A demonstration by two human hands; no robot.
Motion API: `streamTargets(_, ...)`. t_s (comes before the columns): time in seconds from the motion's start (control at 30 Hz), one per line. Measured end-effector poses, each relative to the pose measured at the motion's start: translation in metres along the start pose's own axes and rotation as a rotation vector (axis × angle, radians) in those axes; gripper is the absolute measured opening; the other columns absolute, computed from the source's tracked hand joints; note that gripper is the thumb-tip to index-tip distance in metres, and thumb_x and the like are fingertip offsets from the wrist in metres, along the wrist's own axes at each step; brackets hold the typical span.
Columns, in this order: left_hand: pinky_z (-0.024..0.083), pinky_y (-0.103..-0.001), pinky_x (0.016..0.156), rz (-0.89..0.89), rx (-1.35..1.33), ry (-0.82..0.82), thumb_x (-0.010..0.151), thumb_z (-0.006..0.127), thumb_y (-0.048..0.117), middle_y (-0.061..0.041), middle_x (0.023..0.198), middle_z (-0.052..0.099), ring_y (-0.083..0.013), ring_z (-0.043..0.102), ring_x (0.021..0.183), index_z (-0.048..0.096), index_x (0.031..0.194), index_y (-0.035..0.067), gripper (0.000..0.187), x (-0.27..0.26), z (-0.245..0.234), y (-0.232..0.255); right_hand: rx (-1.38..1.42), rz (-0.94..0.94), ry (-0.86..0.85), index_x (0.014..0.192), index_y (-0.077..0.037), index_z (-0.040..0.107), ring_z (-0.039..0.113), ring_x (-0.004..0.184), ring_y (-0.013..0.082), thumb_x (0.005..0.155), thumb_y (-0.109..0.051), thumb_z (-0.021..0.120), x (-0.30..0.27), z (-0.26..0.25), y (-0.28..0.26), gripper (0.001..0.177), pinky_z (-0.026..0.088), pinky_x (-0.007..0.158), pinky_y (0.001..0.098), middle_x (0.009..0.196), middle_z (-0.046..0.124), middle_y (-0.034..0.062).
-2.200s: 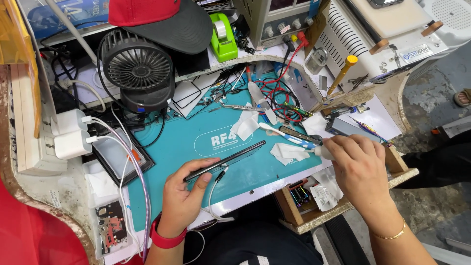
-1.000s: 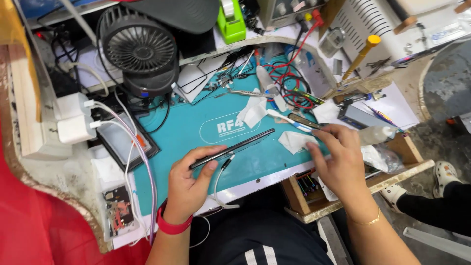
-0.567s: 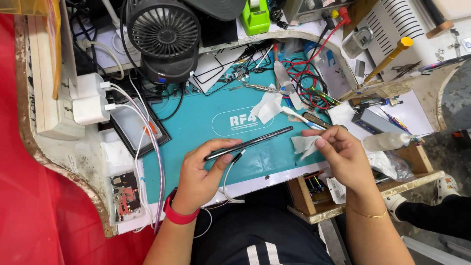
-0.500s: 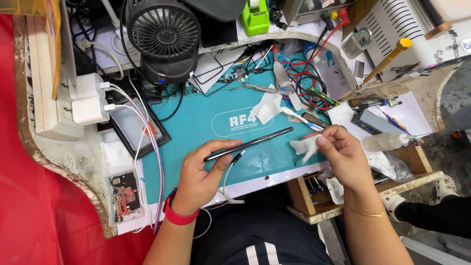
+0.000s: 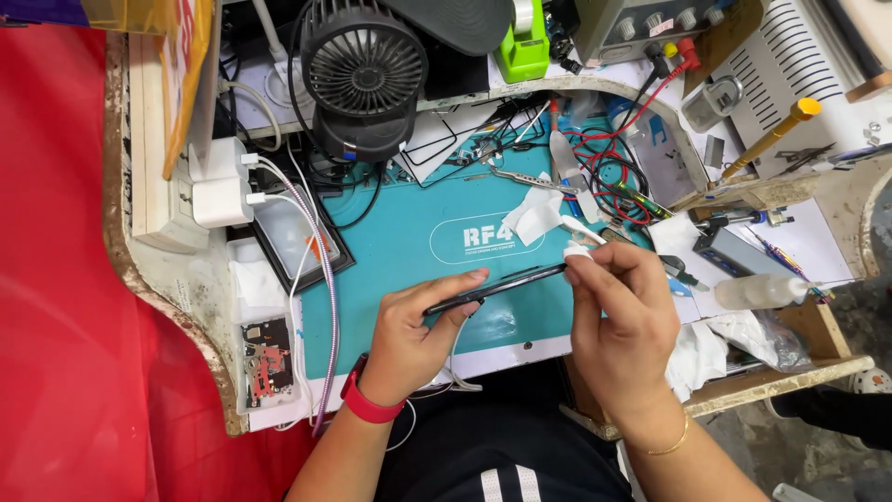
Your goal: The person works on a smartphone at a cluttered workbench, using a metal prying tool to separate the phone's back cover. They then connect a white charging cable to the device and wipe the phone's surface with a white tissue.
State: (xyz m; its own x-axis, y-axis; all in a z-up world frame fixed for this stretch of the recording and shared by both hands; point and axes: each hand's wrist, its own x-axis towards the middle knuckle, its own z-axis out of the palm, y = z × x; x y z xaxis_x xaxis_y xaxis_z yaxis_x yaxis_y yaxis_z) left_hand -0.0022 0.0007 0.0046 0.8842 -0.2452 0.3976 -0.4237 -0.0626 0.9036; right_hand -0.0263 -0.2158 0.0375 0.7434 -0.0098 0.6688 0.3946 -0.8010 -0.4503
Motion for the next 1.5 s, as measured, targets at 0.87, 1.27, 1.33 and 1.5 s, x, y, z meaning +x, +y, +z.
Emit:
streamTargets(0.87,0.063,-0.043,0.076,0.022,-0.070,0.131,0.090,0.071,-0.002,-0.014,0.098,0.082,-0.0360,0.078,0.096,0.078,0.106,0.004,0.018,0.003,0.008,0.004,0.649,0.405,0.040,0.116,0.005,0.061,0.065,0.085,0.0176,0.094,0.007,0.065,-0.015,-0.014,0.025,0.022,0.057,0.075,0.0315,0.097,0.069,0.0157)
streamTargets(1.27,0.063,-0.042,0.077,0.007,-0.067,0.128,0.090,0.072,-0.002,-0.014,0.097,0.082,-0.0354,0.078,0.096,0.078,0.105,0.005,0.017,0.004,0.009,0.006,-0.041,-0.192,0.016,0.107,-0.006,0.082,0.061,0.075,0.0251,0.092,0.005,0.074,0.005,0.006,0.009,0.021,0.055,0.062,0.0343,0.098,0.066,0.0131)
streamTargets(1.33,0.063,-0.042,0.076,0.006,-0.064,0.142,0.090,0.072,-0.001,-0.014,0.097,0.082,-0.0357,0.078,0.095,0.078,0.104,0.005,0.016,0.003,0.010,0.005,-0.039,-0.213,0.028,0.106,-0.006,0.082,0.061,0.074,0.0252,0.093,0.008,0.071,0.003,0.009,0.003,0.022,0.054,0.063,0.0344,0.096,0.066,0.0134)
streamTargets(1.5,0.063,-0.043,0.075,-0.008,-0.010,0.137,0.088,0.073,-0.003,-0.016,0.095,0.082,-0.0369,0.079,0.092,0.078,0.102,0.003,0.016,0.004,0.007,0.007,0.040,-0.241,0.047,0.108,-0.010,0.082,0.061,0.072,0.0238,0.091,0.003,0.059,-0.012,0.035,-0.032,0.032,0.056,0.068,0.0356,0.091,0.065,0.0083)
